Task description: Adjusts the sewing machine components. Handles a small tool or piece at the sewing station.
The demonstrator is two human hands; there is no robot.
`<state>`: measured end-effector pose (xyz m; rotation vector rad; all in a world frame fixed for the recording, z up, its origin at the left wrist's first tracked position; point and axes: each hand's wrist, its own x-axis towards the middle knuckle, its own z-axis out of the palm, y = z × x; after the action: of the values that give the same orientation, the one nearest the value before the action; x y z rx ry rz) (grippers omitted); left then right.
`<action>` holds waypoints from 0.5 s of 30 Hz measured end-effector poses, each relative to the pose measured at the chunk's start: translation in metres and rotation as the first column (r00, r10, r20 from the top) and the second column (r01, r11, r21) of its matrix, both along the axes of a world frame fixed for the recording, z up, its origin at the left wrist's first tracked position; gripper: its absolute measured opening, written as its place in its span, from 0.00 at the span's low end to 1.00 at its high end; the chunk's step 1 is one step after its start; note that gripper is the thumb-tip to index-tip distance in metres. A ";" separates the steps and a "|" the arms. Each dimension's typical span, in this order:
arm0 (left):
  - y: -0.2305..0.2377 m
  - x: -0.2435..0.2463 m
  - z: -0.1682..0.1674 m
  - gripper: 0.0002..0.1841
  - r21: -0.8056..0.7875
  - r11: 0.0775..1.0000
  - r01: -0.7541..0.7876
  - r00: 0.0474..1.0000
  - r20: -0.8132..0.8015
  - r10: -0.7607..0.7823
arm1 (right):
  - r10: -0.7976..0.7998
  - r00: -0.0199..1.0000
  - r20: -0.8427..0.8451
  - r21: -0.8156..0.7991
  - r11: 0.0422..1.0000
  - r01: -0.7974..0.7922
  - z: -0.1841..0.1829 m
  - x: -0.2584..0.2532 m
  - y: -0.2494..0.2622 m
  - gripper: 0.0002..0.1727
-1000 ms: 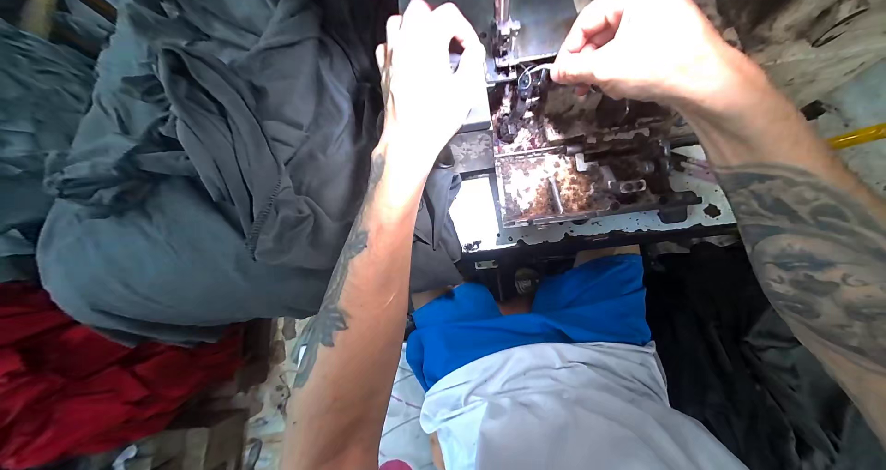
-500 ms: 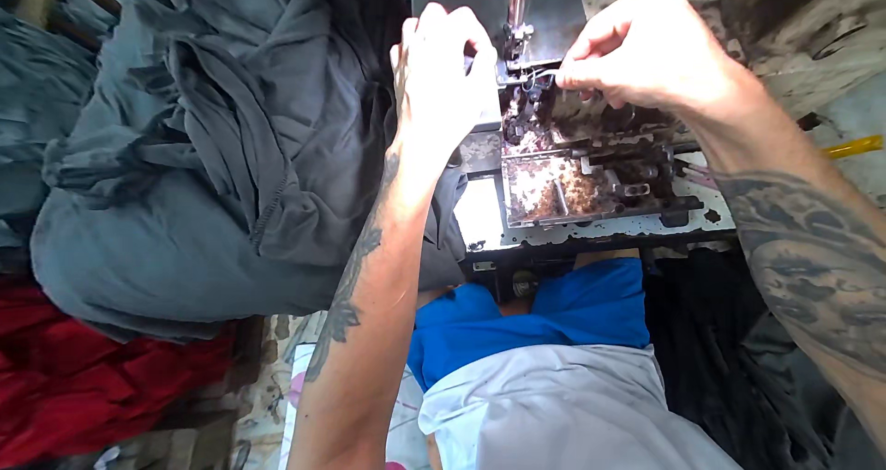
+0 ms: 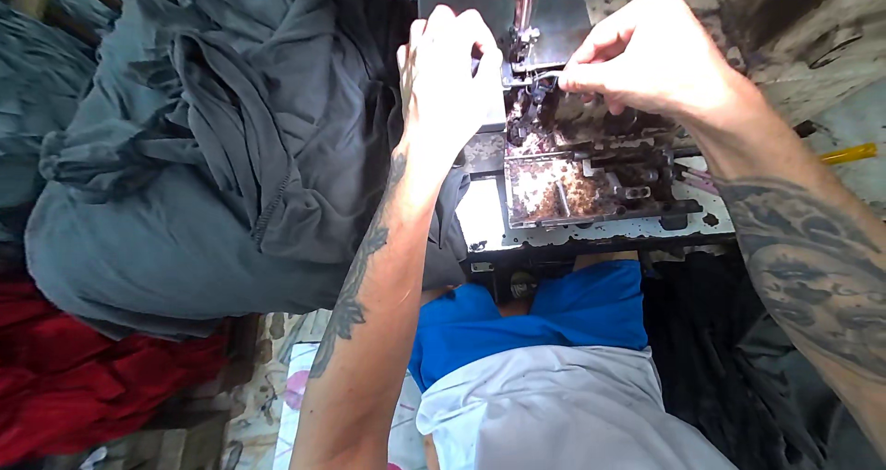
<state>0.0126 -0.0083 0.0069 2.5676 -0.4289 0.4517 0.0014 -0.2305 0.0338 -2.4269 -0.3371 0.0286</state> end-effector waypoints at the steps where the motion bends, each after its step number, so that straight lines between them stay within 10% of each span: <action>1: 0.000 0.000 0.000 0.15 -0.002 1.000 -0.001 1.000 0.001 0.001 | -0.008 1.000 -0.007 -0.004 1.000 0.008 0.000 0.000 0.000 0.08; 15: -0.001 -0.002 0.001 0.14 -0.008 1.000 -0.009 1.000 -0.023 0.009 | -0.039 0.999 0.009 0.030 0.999 0.039 -0.003 0.000 0.004 0.08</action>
<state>0.0108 -0.0089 0.0083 2.5651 -0.4068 0.4262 0.0010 -0.2265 0.0307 -2.4045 -0.2927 -0.0050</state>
